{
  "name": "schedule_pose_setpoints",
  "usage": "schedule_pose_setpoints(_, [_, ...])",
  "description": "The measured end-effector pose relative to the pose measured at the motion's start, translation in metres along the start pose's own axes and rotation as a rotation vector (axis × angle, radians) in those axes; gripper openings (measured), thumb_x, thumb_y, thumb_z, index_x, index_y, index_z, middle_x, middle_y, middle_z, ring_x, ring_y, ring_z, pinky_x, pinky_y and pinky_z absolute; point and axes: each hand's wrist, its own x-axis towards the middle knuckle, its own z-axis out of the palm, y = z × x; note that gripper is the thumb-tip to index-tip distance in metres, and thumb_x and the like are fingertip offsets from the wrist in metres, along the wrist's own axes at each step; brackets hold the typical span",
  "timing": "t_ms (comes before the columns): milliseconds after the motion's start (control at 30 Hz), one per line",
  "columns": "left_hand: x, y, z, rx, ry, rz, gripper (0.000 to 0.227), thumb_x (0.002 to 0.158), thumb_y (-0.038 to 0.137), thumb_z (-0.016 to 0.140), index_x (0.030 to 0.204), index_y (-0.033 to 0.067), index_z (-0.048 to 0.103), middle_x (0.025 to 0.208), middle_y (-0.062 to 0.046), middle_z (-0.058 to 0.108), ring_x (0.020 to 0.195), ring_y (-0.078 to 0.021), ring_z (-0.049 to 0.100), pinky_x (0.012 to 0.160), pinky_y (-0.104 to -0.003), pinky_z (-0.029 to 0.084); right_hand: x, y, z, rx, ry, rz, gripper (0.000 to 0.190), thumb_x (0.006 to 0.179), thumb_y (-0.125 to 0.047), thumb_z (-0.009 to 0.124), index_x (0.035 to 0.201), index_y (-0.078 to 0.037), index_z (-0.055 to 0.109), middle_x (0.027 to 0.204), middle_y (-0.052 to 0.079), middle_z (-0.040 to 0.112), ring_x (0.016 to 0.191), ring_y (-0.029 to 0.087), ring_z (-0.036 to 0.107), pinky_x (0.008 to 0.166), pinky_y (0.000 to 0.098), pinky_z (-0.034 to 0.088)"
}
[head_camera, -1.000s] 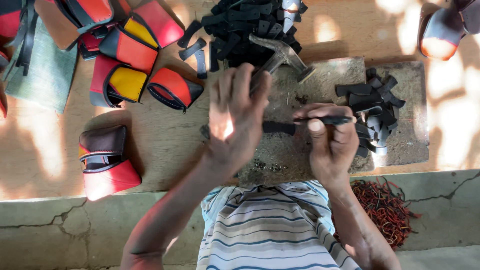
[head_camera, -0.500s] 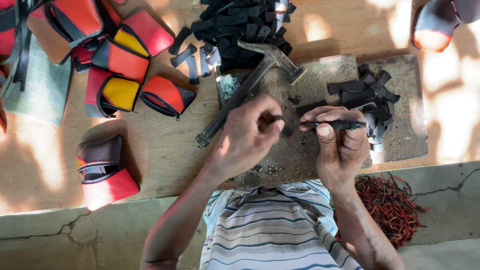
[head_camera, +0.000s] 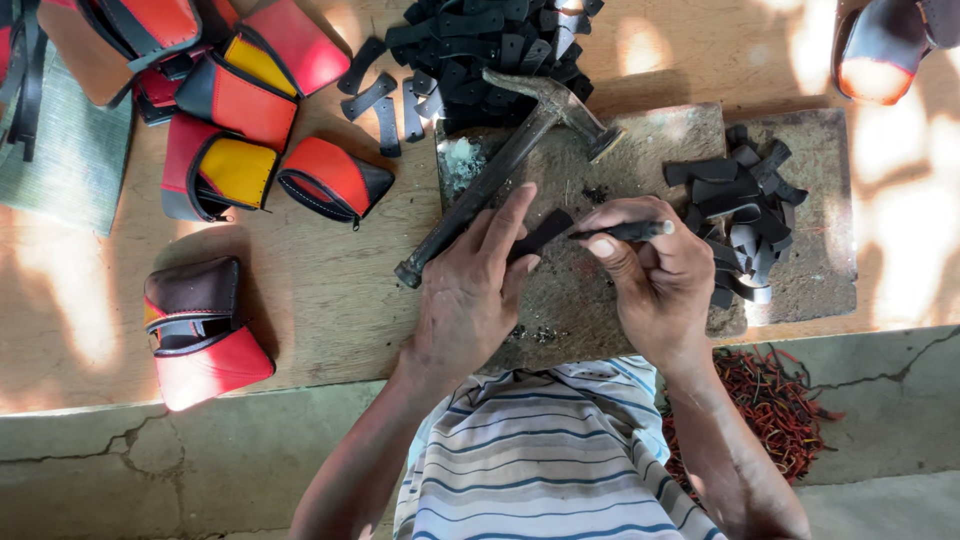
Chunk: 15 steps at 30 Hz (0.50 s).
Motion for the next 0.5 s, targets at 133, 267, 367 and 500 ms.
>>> schedule_pose_setpoints(133, [-0.005, -0.005, 0.001, -0.031, 0.004, 0.002, 0.077, 0.093, 0.006, 0.075, 0.159, 0.0097, 0.034, 0.109, -0.01, 0.066, 0.095, -0.0277, 0.069, 0.084, -0.042, 0.057, 0.006, -0.002, 0.007, -0.088, -0.078, -0.036, 0.014, 0.1, -0.008, 0.073, 0.111, 0.001, 0.07, 0.106, 0.008, 0.073, 0.087, 0.011, 0.069, 0.075, 0.0239, 0.057])
schedule_pose_setpoints(267, [-0.009, -0.009, 0.0, -0.063, 0.021, 0.041, 0.084, 0.091, 0.002, 0.074, 0.161, 0.0102, 0.029, 0.111, -0.009, 0.066, 0.1, -0.0273, 0.07, 0.09, -0.042, 0.057, 0.013, 0.0, 0.017, -0.034, -0.151, -0.058, 0.014, 0.1, -0.007, 0.073, 0.111, 0.0, 0.068, 0.104, 0.008, 0.074, 0.094, 0.012, 0.072, 0.083, 0.0256, 0.061])
schedule_pose_setpoints(367, [-0.01, -0.01, -0.001, -0.098, 0.024, 0.05, 0.086, 0.092, -0.001, 0.073, 0.163, 0.0107, 0.026, 0.112, -0.008, 0.067, 0.103, -0.0268, 0.07, 0.094, -0.041, 0.057, 0.016, -0.001, 0.02, -0.053, -0.184, -0.027, 0.013, 0.099, -0.006, 0.073, 0.108, 0.0, 0.068, 0.099, 0.007, 0.075, 0.091, 0.011, 0.073, 0.08, 0.0253, 0.06])
schedule_pose_setpoints(500, [-0.01, -0.011, -0.002, -0.118, 0.002, 0.033, 0.085, 0.092, -0.003, 0.072, 0.163, 0.0103, 0.025, 0.112, -0.009, 0.067, 0.104, -0.0275, 0.07, 0.094, -0.042, 0.056, 0.017, -0.003, 0.02, -0.096, -0.2, -0.021, 0.012, 0.098, -0.005, 0.074, 0.106, 0.0, 0.068, 0.096, 0.006, 0.076, 0.088, 0.011, 0.073, 0.079, 0.026, 0.059])
